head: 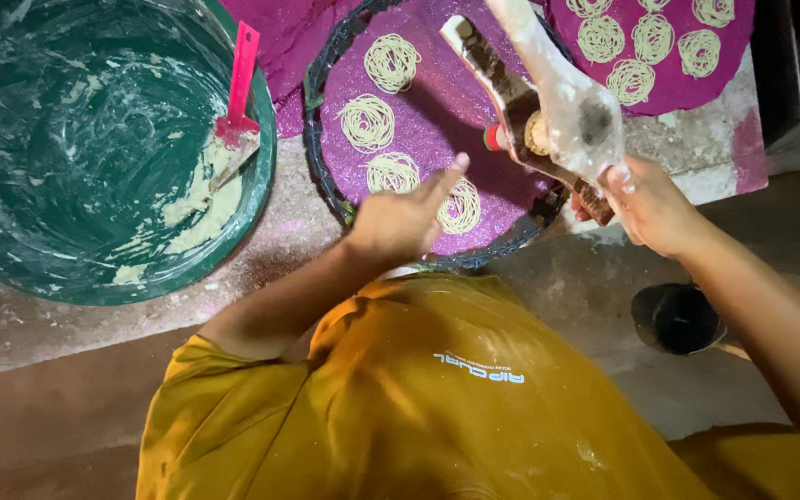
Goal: The person uses a handheld piping tool to extrude dough into spiral shapes onto a purple mat placed in a black tray. They repeatedly refill the tool from a green bowl using a pink spatula and continue piping until the tray is filled with multiple spirals.
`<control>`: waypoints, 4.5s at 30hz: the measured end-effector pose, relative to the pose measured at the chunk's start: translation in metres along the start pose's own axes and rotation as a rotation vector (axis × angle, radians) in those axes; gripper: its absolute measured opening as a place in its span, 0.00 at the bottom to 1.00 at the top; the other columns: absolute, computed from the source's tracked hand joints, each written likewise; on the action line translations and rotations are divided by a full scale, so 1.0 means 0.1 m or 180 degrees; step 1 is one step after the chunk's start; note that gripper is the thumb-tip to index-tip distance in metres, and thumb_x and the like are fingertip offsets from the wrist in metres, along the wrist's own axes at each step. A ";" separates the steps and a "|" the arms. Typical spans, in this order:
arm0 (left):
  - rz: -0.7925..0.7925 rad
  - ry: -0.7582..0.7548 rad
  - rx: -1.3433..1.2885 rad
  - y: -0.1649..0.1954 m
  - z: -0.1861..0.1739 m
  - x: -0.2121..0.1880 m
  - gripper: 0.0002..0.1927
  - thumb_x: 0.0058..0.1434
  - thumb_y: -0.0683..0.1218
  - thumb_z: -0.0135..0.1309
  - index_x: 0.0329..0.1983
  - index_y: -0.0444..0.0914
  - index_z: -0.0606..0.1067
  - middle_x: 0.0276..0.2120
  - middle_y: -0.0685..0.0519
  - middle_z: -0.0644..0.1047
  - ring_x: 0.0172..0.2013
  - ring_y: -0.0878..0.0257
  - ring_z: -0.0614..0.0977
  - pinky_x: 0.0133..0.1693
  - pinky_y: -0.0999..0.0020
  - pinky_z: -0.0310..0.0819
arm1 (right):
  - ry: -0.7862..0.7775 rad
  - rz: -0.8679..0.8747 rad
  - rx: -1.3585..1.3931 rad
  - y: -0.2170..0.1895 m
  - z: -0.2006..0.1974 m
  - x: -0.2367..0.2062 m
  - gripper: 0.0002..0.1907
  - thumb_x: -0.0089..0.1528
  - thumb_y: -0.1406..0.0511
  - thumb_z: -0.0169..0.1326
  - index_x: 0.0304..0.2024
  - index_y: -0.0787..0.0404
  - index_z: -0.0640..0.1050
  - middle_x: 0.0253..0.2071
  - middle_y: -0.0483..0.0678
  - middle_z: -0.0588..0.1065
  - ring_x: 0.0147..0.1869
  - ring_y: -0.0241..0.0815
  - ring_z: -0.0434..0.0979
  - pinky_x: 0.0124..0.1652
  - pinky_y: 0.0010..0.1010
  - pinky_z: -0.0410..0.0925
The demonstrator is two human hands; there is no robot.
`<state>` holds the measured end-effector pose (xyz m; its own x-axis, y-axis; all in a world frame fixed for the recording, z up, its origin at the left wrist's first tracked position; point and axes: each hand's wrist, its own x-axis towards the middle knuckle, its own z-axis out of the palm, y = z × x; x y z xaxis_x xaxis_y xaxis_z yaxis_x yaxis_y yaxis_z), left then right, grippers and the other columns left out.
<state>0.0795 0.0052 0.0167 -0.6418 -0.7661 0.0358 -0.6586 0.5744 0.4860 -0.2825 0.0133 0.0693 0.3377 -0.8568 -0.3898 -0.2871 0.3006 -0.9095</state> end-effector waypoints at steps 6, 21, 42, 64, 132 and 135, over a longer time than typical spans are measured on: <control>0.0457 0.0769 -0.4990 -0.37 -0.63 0.44 0.40 0.68 0.62 0.52 0.76 0.38 0.61 0.67 0.45 0.74 0.67 0.52 0.74 0.71 0.54 0.67 | -0.0984 0.0045 -0.0020 -0.13 0.14 0.08 0.42 0.66 0.36 0.39 0.59 0.66 0.73 0.44 0.53 0.78 0.45 0.42 0.78 0.44 0.36 0.72; 0.2115 0.1303 -0.7812 -0.88 -0.34 1.20 0.12 0.68 0.56 0.42 0.36 0.44 0.67 0.32 0.57 0.69 0.39 0.62 0.73 0.48 0.64 0.68 | -0.0210 0.0708 -0.1948 -0.76 0.46 0.56 0.37 0.70 0.43 0.32 0.33 0.63 0.81 0.25 0.49 0.78 0.30 0.42 0.76 0.33 0.37 0.69; 0.1683 0.1816 -0.7571 -0.72 -0.36 1.57 0.12 0.66 0.55 0.41 0.36 0.43 0.68 0.31 0.54 0.71 0.38 0.57 0.75 0.49 0.54 0.72 | 0.0365 0.0702 -0.1491 -0.79 0.28 0.56 0.31 0.71 0.47 0.41 0.37 0.69 0.74 0.29 0.52 0.75 0.29 0.41 0.74 0.31 0.33 0.69; -0.0189 0.0525 -0.1921 -0.45 -0.22 0.58 0.34 0.66 0.49 0.48 0.75 0.38 0.59 0.44 0.46 0.79 0.42 0.54 0.79 0.47 0.57 0.72 | 0.0596 -0.0028 -0.0910 -0.39 -0.03 0.53 0.32 0.73 0.44 0.35 0.47 0.66 0.74 0.32 0.50 0.75 0.34 0.40 0.76 0.35 0.34 0.69; -0.0031 0.1555 -0.6623 -0.14 -0.35 1.18 0.26 0.72 0.58 0.46 0.65 0.37 0.70 0.54 0.51 0.79 0.57 0.59 0.79 0.66 0.58 0.67 | 0.0351 0.0646 -0.0854 -0.74 0.20 0.14 0.31 0.73 0.47 0.32 0.31 0.61 0.75 0.19 0.46 0.70 0.22 0.38 0.65 0.25 0.33 0.61; -0.0055 0.1150 -0.8381 0.27 -0.23 1.18 0.30 0.68 0.68 0.40 0.45 0.39 0.75 0.35 0.52 0.78 0.40 0.58 0.78 0.55 0.57 0.68 | 0.0076 0.1294 -0.0142 -0.73 0.28 -0.28 0.27 0.68 0.48 0.33 0.33 0.58 0.76 0.20 0.44 0.71 0.21 0.37 0.68 0.24 0.33 0.63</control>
<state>-0.0055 -0.0762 0.0541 -0.4301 -0.9016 -0.0456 0.9028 -0.4297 -0.0182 -0.2463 0.0272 0.1431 0.1680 -0.6816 -0.7122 -0.4317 0.5986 -0.6748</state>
